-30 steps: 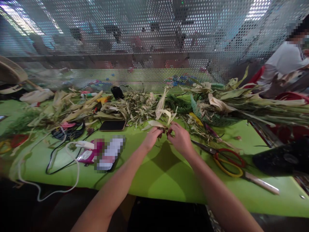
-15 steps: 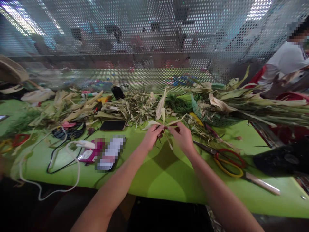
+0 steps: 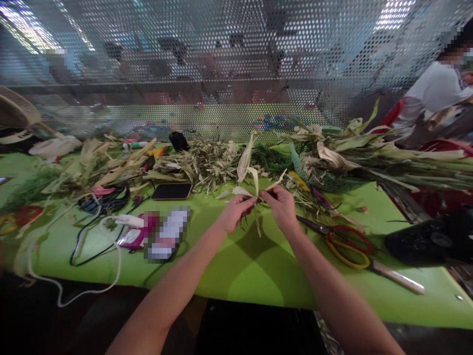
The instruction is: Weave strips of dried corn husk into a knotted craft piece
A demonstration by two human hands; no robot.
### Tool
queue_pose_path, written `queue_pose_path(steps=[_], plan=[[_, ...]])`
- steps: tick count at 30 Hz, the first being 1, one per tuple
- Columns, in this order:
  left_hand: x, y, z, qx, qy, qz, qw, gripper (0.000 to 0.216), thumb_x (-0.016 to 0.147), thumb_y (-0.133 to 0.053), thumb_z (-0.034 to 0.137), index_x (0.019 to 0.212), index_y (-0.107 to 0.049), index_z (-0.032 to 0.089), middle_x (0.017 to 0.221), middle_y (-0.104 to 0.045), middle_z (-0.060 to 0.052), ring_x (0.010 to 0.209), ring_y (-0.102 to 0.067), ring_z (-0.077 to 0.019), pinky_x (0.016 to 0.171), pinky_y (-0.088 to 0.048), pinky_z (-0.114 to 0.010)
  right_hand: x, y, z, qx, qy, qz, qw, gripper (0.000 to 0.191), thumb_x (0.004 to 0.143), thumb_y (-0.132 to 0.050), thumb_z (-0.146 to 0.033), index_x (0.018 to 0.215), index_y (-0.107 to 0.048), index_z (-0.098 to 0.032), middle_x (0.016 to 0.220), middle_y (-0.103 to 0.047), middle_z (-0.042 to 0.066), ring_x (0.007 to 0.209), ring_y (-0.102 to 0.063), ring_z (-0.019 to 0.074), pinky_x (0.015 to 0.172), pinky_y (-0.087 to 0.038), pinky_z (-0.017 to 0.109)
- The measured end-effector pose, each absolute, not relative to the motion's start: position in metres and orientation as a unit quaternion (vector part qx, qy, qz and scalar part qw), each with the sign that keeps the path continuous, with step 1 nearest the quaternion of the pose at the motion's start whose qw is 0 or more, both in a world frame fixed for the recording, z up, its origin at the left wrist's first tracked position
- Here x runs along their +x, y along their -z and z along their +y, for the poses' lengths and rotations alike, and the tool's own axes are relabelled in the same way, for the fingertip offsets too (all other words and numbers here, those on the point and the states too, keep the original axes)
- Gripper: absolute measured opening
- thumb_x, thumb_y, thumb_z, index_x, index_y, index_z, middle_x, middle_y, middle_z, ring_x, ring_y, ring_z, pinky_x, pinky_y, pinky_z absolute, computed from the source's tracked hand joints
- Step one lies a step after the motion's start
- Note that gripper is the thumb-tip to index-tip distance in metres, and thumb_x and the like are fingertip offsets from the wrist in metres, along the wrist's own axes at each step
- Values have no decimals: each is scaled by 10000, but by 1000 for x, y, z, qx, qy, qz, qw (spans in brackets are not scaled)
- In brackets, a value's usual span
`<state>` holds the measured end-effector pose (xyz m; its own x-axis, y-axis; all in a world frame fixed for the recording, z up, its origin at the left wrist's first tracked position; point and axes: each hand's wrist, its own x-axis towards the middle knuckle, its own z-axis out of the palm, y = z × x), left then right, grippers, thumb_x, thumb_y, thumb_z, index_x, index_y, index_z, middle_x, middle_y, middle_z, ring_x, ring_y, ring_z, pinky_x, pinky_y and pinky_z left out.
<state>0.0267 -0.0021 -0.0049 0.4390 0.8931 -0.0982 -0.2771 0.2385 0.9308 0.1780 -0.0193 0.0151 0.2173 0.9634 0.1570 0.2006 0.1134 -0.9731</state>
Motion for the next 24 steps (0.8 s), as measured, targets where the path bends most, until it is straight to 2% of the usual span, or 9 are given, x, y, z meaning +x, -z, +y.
queue_pose_path(steps=[4, 10, 12, 15, 18, 21, 24], plan=[[29, 12, 2, 391, -469, 356, 707, 366, 683, -798, 411, 872, -654, 132, 713, -587, 10, 594, -461, -65, 568, -327, -221, 177, -13, -19, -552, -364, -533, 528, 392, 733, -711, -566, 783, -645, -183, 699, -649, 20, 622, -566, 147, 583, -471, 276], [30, 13, 5, 336, -509, 354, 709, 315, 668, -790, 366, 821, -625, 146, 754, -616, 4, 653, -531, -85, 619, -394, -228, 165, 0, -21, -529, -420, -585, 449, 363, 741, -701, -533, 749, -603, -183, 619, -605, -7, 562, -549, 142, 538, -438, 270], [29, 11, 4, 344, -503, 360, 707, 290, 688, -773, 359, 804, -618, 143, 692, -566, 22, 603, -487, -68, 570, -352, -215, 166, 0, -21, -530, -402, -602, 442, 298, 757, -673, -478, 749, -618, -184, 631, -619, -4, 563, -542, 142, 550, -433, 274], [26, 8, 3, 368, -503, 379, 684, 250, 718, -749, 327, 740, -587, 138, 584, -433, 58, 509, -364, -40, 495, -240, -212, 173, -4, -20, -564, -315, -639, 417, 179, 765, -649, -368, 753, -648, -189, 668, -653, 3, 600, -549, 148, 579, -403, 272], [25, 5, 1, 373, -505, 381, 679, 225, 730, -734, 303, 749, -585, 136, 571, -397, 64, 497, -346, -40, 486, -221, -217, 181, -8, -18, -585, -264, -658, 393, 125, 774, -641, -319, 761, -670, -198, 700, -681, 11, 628, -567, 157, 590, -390, 271], [27, 5, 0, 360, -504, 377, 689, 262, 713, -753, 325, 748, -570, 141, 578, -399, 66, 499, -352, -42, 493, -236, -220, 183, -10, -17, -574, -284, -653, 405, 142, 768, -663, -331, 792, -690, -193, 727, -692, 18, 648, -577, 159, 604, -413, 272], [30, 7, -1, 360, -488, 375, 701, 318, 690, -775, 373, 747, -553, 152, 589, -426, 65, 509, -375, -47, 513, -264, -220, 180, -11, -16, -534, -356, -621, 450, 270, 737, -721, -412, 881, -704, -184, 788, -700, 28, 690, -589, 163, 629, -450, 280]])
